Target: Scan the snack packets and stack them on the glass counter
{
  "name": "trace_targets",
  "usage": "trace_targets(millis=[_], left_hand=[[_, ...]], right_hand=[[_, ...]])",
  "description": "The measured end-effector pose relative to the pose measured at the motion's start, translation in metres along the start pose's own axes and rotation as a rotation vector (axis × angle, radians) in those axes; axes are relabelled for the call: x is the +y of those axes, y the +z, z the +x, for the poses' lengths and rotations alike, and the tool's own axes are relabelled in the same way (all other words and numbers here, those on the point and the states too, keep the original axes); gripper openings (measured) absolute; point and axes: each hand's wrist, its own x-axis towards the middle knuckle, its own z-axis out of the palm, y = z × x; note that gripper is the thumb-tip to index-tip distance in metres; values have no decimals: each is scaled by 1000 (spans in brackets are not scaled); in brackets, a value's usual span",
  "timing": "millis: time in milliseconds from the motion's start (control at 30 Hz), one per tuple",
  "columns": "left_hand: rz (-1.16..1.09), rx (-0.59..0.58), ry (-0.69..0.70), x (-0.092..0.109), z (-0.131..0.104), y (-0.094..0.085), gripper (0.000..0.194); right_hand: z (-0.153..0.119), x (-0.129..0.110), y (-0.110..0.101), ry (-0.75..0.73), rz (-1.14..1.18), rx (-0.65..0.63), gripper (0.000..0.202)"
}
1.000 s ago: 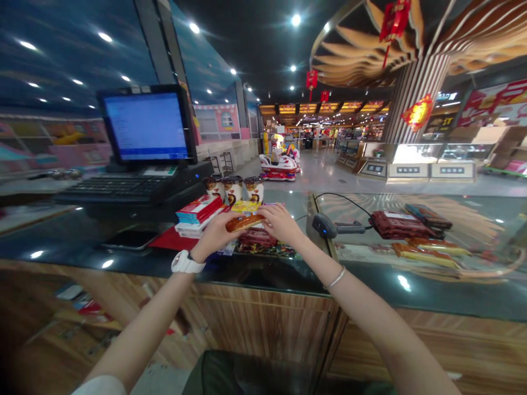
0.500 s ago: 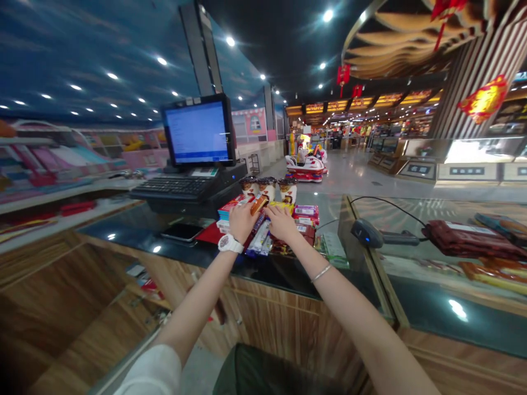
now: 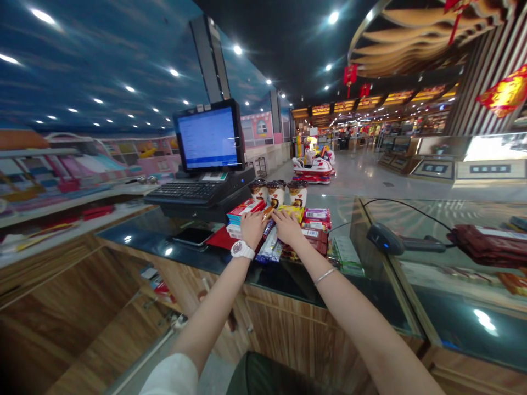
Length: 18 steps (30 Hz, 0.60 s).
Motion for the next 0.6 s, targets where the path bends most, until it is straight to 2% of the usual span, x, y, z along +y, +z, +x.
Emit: trace_targets(millis=[333, 600], left_hand=[[-44, 64, -18, 0, 0, 7, 39], [-141, 89, 3, 4, -4, -6, 39]], right_hand=[[1, 4, 6, -12, 12, 22, 63], [-13, 8, -11, 3, 40, 109, 63]])
